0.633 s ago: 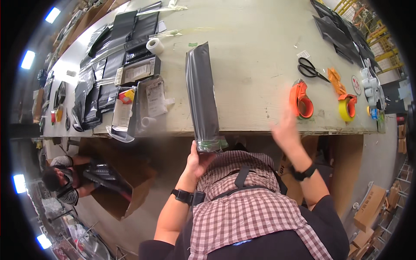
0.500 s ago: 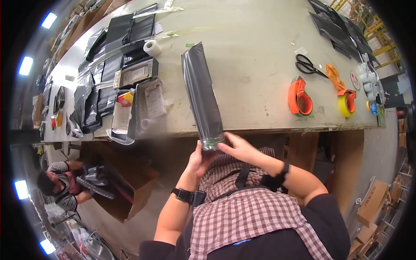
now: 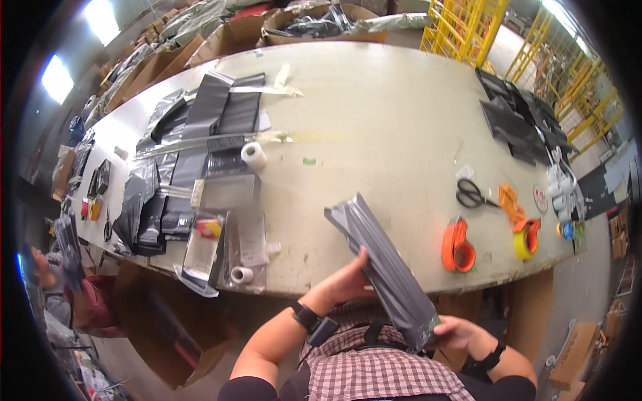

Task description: The person rolls two textured foam mats, wraps them in clear plastic, inserts them into black shipping bags, and applies shipping labels before placing them in a large box.

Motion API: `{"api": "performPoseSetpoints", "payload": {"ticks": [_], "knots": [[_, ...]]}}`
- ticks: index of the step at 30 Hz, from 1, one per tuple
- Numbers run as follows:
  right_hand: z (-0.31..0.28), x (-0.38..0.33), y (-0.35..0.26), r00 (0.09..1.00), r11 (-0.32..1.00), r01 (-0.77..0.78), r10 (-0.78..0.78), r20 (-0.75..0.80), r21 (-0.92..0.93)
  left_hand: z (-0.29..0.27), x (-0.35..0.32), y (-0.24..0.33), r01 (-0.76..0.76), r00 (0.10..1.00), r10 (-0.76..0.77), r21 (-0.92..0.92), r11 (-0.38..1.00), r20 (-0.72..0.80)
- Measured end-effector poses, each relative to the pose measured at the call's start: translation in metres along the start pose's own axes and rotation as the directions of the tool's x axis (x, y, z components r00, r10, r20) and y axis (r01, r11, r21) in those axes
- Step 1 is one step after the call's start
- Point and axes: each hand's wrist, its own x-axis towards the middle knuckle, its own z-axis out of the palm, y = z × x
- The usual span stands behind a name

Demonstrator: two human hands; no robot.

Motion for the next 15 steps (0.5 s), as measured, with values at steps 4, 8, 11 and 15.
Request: {"api": "performPoseSetpoints", "payload": {"ticks": [4,8,11,15], "knots": [[0.028,0.012,-0.037,0.986,0.987,0.149,-0.154,-0.068,-0.067,0.015,0.025,0.039,-0.015,0.996,0.032,0.19,0.982,-0.085],[0.076,0.073,-0.212,0.631,0.58,0.775,-0.732,0.255,-0.252,0.061,0.015,0.174,-0.777,0.629,0.725,0.246,0.579,0.28],[0.176,0.114,-0.369,0.053,0.067,0.997,-0.942,0.33,0.033,0.085,-0.019,0.201,-0.857,0.484,0.82,0.355,0.374,0.305],[0.225,0.152,-0.356,0.476,0.473,0.875,-0.802,0.36,-0.104,0.008,-0.05,0.135,-0.315,0.885,0.456,0.611,0.726,-0.087]]}}
